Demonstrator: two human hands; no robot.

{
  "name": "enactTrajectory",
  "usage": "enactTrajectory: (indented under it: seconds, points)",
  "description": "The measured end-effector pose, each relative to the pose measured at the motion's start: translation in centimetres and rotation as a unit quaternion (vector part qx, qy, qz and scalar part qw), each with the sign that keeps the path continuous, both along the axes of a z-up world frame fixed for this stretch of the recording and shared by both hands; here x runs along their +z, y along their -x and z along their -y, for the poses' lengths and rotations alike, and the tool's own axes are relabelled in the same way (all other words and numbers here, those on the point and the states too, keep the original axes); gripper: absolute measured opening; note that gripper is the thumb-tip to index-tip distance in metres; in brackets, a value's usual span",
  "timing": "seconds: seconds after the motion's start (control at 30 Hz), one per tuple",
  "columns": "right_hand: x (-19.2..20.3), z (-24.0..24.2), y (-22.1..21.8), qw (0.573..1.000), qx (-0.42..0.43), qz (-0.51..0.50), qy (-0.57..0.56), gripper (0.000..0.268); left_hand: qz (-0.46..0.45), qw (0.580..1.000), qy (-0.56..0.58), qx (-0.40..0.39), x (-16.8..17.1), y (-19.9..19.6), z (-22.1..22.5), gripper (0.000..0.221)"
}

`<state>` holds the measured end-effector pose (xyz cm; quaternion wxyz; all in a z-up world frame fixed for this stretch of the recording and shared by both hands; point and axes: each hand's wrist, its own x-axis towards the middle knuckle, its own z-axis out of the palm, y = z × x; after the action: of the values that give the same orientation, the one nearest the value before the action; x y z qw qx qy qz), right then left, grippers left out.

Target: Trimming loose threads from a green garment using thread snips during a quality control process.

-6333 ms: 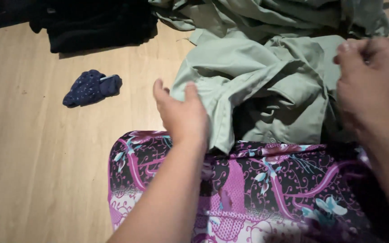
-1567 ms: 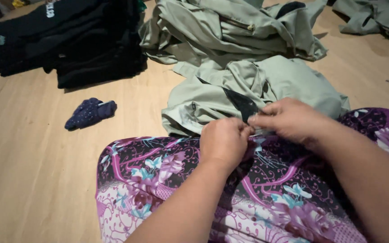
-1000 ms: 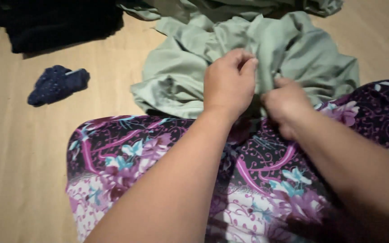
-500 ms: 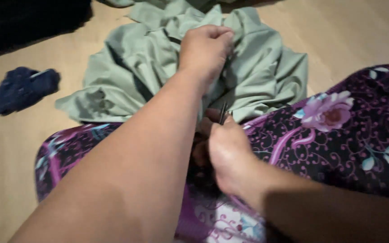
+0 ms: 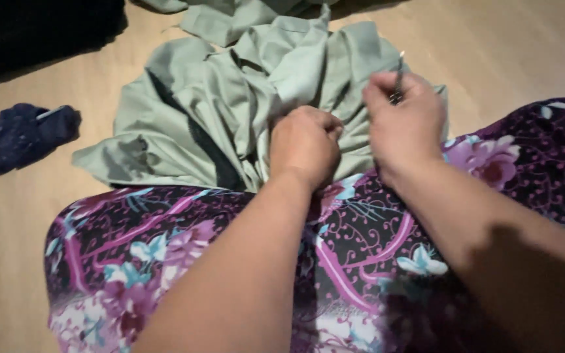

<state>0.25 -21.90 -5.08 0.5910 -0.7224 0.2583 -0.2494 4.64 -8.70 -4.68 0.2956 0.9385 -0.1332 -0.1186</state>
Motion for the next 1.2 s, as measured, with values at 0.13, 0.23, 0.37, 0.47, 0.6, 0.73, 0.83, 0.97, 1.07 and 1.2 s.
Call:
enactTrajectory:
  seconds: [0.13,0.23,0.37,0.47,0.6,0.73,0.83,0.97,1.07,1.2]
  points:
    - [0.1,1.2,-0.5,0.959,-0.051,-0.012,0.279,0.037,0.191,0.978,0.04,-0.074,-2.5,1.2,-0.7,0.018]
    - [0.0,1.9,-1.5,0.941,-0.025,-0.03,0.336,0.038,0.175,0.981,0.031,-0.082,-2.0,2.0,-0.9,0.02]
    - [1.4,0.7,-1.4,0.973,-0.043,-0.123,0.19,0.009,0.132,0.986,0.054,-0.088,-1.3,2.8,-1.4,0.023]
    - [-1.1,3.0,-2.2,0.952,-0.11,-0.124,0.257,0.034,0.163,0.98,0.076,-0.086,-2.1,2.6,-1.5,0.018]
    - [-0.9,2.8,-2.3,0.972,-0.111,-0.029,0.203,0.006,0.159,0.98,0.094,-0.074,-2.4,2.6,-1.5,0.017]
    - [-0.6,1.7,-2.2,0.954,0.052,-0.028,0.293,0.034,0.114,0.986,0.093,-0.074,-1.1,2.8,-2.1,0.016]
    - [-0.5,2.1,-2.2,0.971,-0.006,-0.087,0.221,0.028,0.072,0.99,0.085,-0.085,-1.2,2.8,-2.3,0.018]
    - [1.0,3.6,-2.1,0.986,-0.16,-0.043,0.023,0.03,0.123,0.984,0.127,-0.015,-0.7,2.4,-2.8,0.014]
    - [-2.7,10.8,-4.0,0.979,-0.2,0.004,0.046,0.04,0.1,0.977,0.144,0.12,-2.4,0.7,-3.7,0.022]
    - [2.7,6.7,-2.2,0.988,-0.131,0.036,-0.078,0.032,0.05,0.973,0.173,0.147,-1.0,1.3,-3.8,0.018]
